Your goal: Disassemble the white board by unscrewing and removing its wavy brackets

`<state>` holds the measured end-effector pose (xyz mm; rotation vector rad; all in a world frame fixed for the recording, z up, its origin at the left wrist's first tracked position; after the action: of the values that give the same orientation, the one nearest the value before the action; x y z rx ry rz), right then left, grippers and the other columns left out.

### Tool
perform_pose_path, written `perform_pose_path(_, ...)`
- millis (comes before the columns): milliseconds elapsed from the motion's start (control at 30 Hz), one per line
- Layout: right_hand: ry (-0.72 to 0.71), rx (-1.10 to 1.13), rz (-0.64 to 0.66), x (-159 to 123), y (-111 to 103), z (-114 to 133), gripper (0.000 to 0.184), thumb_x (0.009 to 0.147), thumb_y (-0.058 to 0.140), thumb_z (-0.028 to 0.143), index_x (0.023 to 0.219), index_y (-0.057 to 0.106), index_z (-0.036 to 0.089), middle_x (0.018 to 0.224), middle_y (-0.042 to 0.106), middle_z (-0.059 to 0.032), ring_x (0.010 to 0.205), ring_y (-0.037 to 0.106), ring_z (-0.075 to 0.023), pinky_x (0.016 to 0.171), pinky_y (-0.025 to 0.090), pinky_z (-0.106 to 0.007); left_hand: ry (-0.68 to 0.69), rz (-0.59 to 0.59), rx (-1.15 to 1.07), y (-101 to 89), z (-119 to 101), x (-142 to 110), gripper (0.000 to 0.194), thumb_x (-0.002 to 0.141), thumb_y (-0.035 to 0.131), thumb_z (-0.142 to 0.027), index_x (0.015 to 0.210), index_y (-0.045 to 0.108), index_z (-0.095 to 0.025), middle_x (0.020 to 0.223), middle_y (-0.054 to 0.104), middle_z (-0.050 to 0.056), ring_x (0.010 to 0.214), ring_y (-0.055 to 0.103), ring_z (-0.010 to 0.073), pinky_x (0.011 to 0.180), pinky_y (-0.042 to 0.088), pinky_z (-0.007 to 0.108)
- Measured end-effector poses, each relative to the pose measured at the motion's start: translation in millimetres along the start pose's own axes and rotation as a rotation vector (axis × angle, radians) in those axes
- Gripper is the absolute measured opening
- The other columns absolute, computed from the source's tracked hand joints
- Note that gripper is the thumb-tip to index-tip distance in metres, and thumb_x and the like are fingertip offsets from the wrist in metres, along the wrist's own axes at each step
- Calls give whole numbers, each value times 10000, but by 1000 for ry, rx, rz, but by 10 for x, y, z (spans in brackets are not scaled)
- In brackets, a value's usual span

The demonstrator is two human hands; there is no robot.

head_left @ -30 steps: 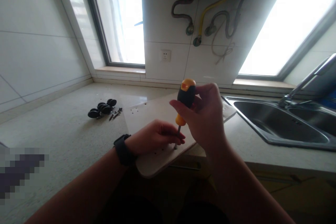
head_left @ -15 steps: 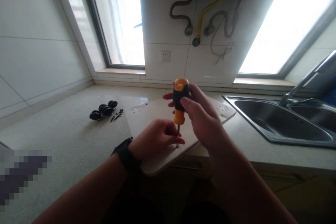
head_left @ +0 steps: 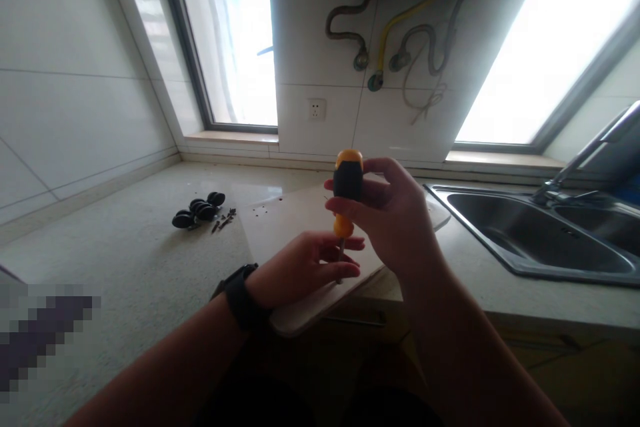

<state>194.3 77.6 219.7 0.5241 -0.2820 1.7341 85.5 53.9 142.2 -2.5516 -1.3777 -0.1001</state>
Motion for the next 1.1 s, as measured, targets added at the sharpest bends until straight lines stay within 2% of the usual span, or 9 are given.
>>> perform_pose_path(100, 8, 31, 53, -20, 39, 26, 475, 683, 877, 318, 1042, 590, 200, 948, 746, -56, 785, 735, -212, 668, 617, -353, -25, 43, -80, 4, 3, -5, 332, 948, 672, -243, 1261, 680, -134, 1231, 703, 150, 1095, 682, 240, 850, 528, 321)
perform_pose_path(200, 9, 29, 120, -28, 70, 46, 348, 812, 752, 354, 1084, 630, 175, 991, 730, -67, 837, 732, -204, 735, 606, -364, -30, 45, -95, -18, 23, 2, 279, 958, 640, -200, 1218, 709, -123, 1193, 722, 146, 1086, 691, 231, 880, 528, 322)
perform_pose_path(300, -22, -3, 143, -19, 60, 66, 251, 867, 635, 334, 1056, 655, 170, 1006, 707, -66, 868, 700, -180, 724, 568, -326, 2, 13, -77, -43, 54, 19, 253, 935, 680, -204, 1171, 737, -131, 1112, 752, 122, 1015, 701, 206, 894, 527, 320)
perform_pose_path(467, -56, -164, 92, -30, 26, 90, 316, 812, 695, 369, 1051, 610, 182, 867, 622, -23, 777, 599, -155, 602, 499, -289, -8, -96, 11, -81, 100, 21, 206, 901, 739, -282, 1058, 776, -155, 973, 774, 80, 873, 688, 179, 819, 531, 302)
perform_pose_path(567, -88, -209, 98, -65, 50, 98, 451, 743, 791, 340, 1097, 545, 207, 911, 627, -16, 849, 614, -176, 664, 523, -312, -15, -164, 83, -98, 63, 3, 146, 869, 767, -274, 944, 783, -150, 856, 762, 52, 769, 656, 153, 749, 511, 276)
perform_pose_path(667, -87, -194, 110, -93, 66, 79, 479, 751, 823, 328, 1119, 535, 221, 965, 654, -21, 863, 643, -176, 719, 544, -334, -5, -198, 123, -84, 3, -12, 136, 848, 785, -276, 884, 770, -146, 828, 751, 41, 742, 644, 149, 718, 491, 267)
perform_pose_path(800, -67, -216, 96, -94, 47, 71, 450, 740, 854, 383, 1075, 606, 212, 922, 651, -15, 771, 628, -158, 643, 531, -313, 3, -233, 121, -69, -49, -21, 239, 800, 837, -334, 771, 711, -134, 803, 732, 40, 726, 635, 155, 685, 469, 264)
perform_pose_path(900, -78, -219, 68, -79, 34, 97, 506, 687, 891, 370, 1084, 615, 219, 865, 661, 0, 725, 633, -160, 614, 538, -316, -2, -296, 185, -112, -54, -35, 368, 765, 867, -415, 699, 636, -136, 708, 666, 8, 651, 565, 131, 619, 419, 251)
perform_pose_path(1100, -85, -147, 30, -80, 67, 155, 500, 737, 847, 310, 1149, 582, 209, 934, 715, -34, 822, 703, -194, 757, 606, -377, 42, -381, 276, -187, -57, -78, 462, 706, 903, -469, 692, 565, -153, 617, 551, -48, 576, 435, 96, 533, 325, 233)
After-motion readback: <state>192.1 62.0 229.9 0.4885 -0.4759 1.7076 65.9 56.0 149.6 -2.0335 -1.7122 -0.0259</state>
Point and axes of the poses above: each hand's wrist, its own x-axis towards the middle knuckle, its own y-axis out of the palm, z = x × y, the point moved 6 cm from there along x, towards the middle knuckle
